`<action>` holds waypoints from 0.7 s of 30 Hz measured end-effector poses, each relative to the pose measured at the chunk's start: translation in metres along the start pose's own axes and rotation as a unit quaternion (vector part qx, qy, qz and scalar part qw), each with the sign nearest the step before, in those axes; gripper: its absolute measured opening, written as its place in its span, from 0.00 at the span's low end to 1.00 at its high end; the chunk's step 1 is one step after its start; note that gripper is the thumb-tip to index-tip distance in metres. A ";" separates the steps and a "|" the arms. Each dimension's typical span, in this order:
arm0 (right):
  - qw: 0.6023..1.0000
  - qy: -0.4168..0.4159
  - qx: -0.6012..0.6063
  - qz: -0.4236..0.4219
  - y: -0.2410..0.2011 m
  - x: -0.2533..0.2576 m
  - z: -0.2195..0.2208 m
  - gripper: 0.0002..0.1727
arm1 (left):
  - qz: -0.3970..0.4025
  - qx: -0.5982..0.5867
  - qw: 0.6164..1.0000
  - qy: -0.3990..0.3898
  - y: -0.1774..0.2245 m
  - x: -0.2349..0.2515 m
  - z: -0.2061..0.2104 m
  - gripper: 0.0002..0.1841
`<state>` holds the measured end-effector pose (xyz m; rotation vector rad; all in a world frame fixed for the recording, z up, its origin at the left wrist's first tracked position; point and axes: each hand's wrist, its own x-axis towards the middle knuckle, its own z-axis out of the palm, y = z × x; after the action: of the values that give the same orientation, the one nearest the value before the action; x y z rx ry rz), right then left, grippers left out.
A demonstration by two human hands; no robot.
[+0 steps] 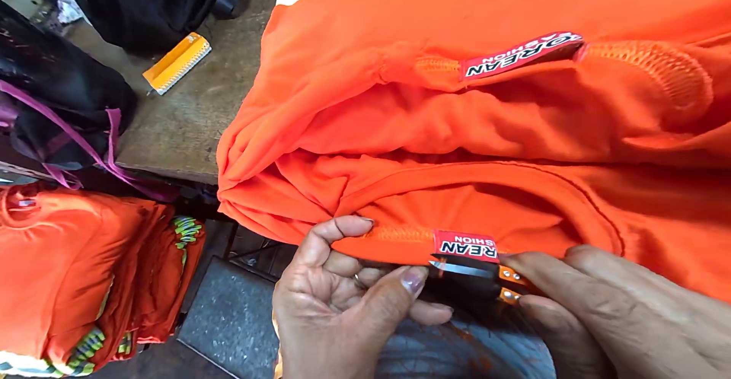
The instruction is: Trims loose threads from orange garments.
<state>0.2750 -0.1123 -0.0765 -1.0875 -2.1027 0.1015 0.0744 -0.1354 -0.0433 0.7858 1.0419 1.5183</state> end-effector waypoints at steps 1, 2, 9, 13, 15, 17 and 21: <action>1.000 -0.004 0.005 0.003 0.000 0.000 -0.001 0.21 | 0.002 0.001 1.000 0.000 0.000 0.000 0.000 0.24; 1.000 -0.008 0.008 0.005 0.000 0.000 -0.001 0.21 | 0.003 0.002 1.000 0.001 0.000 0.000 0.000 0.24; 1.000 0.005 -0.009 -0.001 0.001 -0.001 0.002 0.20 | 0.001 0.005 1.000 0.005 -0.001 0.000 0.000 0.24; 0.999 -0.013 0.037 -0.007 0.004 -0.001 -0.001 0.19 | 0.003 0.006 1.000 -0.020 0.000 -0.001 -0.002 0.21; 0.989 -0.054 0.134 -0.004 0.009 0.000 -0.009 0.20 | 0.026 0.016 0.998 -0.061 -0.002 -0.002 -0.005 0.20; 0.968 -0.088 0.234 0.016 0.015 -0.001 -0.018 0.22 | 0.046 0.033 0.993 -0.108 -0.005 -0.001 -0.006 0.21; 0.931 -0.063 0.344 0.102 0.021 -0.007 -0.032 0.25 | 0.049 0.082 0.979 -0.179 -0.007 0.001 -0.002 0.22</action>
<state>0.3124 -0.1118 -0.0664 -0.8638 -1.8171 0.9551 0.0755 -0.1347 -0.0505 1.1937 0.8734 1.3172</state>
